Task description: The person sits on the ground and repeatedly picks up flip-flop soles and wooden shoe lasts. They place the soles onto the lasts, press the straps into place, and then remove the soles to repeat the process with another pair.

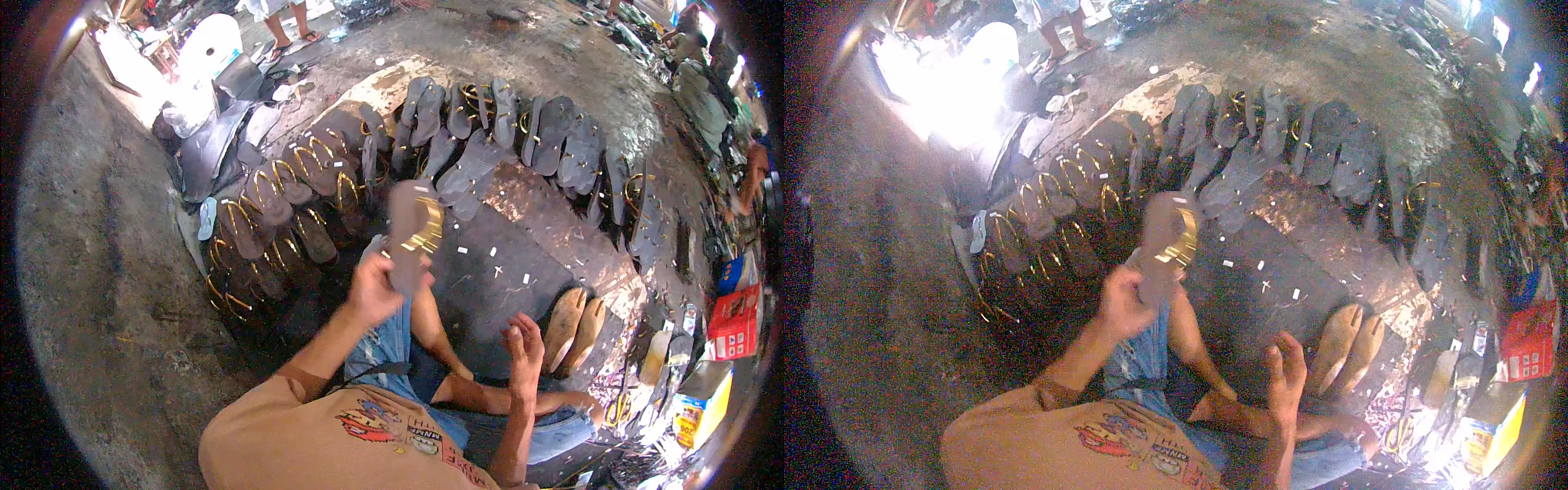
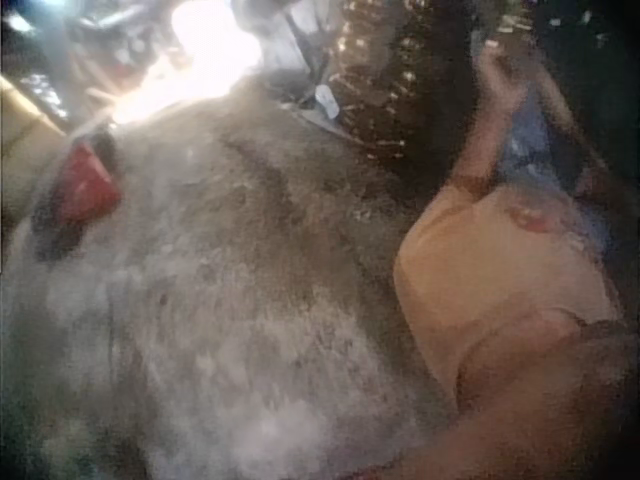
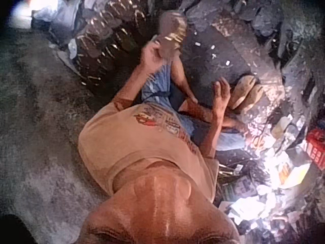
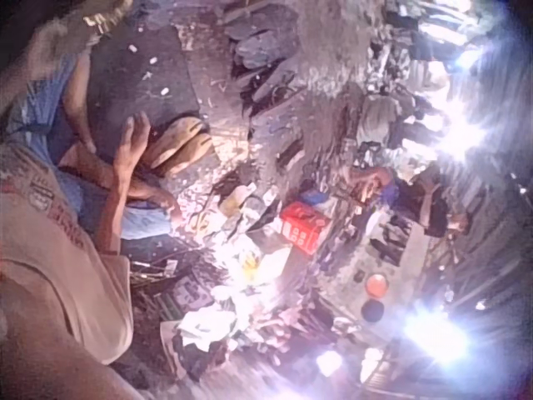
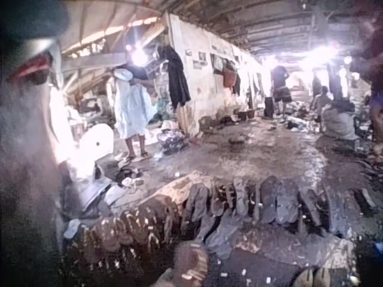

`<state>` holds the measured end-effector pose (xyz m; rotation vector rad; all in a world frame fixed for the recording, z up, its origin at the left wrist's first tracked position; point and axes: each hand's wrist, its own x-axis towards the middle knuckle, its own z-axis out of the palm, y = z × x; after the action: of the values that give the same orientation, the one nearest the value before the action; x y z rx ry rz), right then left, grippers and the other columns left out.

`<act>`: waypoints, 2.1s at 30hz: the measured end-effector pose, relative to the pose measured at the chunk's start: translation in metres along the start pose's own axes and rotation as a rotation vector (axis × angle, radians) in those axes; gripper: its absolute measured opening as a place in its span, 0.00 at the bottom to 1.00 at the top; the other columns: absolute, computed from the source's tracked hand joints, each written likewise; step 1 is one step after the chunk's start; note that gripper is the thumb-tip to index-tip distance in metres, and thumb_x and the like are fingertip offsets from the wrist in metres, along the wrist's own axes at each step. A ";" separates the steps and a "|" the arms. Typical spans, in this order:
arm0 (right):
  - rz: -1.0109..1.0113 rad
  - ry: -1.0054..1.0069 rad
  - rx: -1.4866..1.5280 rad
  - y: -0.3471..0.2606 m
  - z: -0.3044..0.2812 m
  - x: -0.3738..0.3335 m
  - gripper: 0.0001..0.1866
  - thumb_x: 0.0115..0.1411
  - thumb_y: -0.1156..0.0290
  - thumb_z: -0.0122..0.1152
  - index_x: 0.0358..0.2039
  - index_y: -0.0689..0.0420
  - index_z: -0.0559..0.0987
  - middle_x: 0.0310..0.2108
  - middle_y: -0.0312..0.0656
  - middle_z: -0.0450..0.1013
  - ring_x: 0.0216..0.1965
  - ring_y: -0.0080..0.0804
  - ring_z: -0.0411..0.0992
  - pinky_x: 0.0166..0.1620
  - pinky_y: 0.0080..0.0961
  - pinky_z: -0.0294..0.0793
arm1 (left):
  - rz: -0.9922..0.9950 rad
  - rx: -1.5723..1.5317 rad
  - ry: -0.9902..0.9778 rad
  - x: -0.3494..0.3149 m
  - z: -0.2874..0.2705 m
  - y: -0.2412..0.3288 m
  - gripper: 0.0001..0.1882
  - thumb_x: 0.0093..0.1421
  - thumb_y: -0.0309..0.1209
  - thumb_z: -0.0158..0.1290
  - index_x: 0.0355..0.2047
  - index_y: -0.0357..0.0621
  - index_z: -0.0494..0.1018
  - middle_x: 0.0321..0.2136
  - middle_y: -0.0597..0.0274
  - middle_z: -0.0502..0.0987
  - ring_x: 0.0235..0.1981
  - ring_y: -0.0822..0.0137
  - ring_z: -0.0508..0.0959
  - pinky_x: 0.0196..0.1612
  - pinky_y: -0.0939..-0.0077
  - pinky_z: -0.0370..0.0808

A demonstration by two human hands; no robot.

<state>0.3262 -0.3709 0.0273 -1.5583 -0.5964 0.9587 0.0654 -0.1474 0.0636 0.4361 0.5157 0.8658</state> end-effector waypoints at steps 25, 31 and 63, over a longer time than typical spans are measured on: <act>-0.746 0.024 -0.307 -0.138 -0.004 -0.072 0.18 0.50 0.84 0.66 0.43 0.65 0.83 0.47 0.52 0.84 0.50 0.49 0.84 0.55 0.39 0.83 | 0.723 1.334 -0.873 -0.058 0.161 -0.016 0.32 0.51 0.16 0.65 0.59 0.43 0.76 0.60 0.51 0.79 0.62 0.49 0.78 0.66 0.52 0.75; -0.821 -0.001 -0.239 -0.134 -0.005 -0.074 0.18 0.52 0.82 0.71 0.45 0.65 0.83 0.48 0.54 0.83 0.50 0.51 0.84 0.54 0.41 0.83 | 0.727 1.368 -0.934 -0.048 0.151 -0.019 0.28 0.59 0.30 0.68 0.58 0.41 0.70 0.53 0.48 0.81 0.56 0.44 0.80 0.58 0.50 0.78; -0.242 0.165 -0.144 -0.099 -0.014 -0.090 0.43 0.55 0.61 0.71 0.69 0.66 0.71 0.65 0.54 0.73 0.66 0.45 0.71 0.69 0.42 0.68 | -0.020 -0.004 -0.179 0.094 0.091 0.024 0.28 0.73 0.40 0.52 0.72 0.67 0.63 0.65 0.53 0.72 0.68 0.49 0.71 0.68 0.29 0.67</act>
<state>0.3026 -0.4292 0.1456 -1.6310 -0.7297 0.6097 0.1556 -0.0722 0.1258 0.4983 0.3532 0.7996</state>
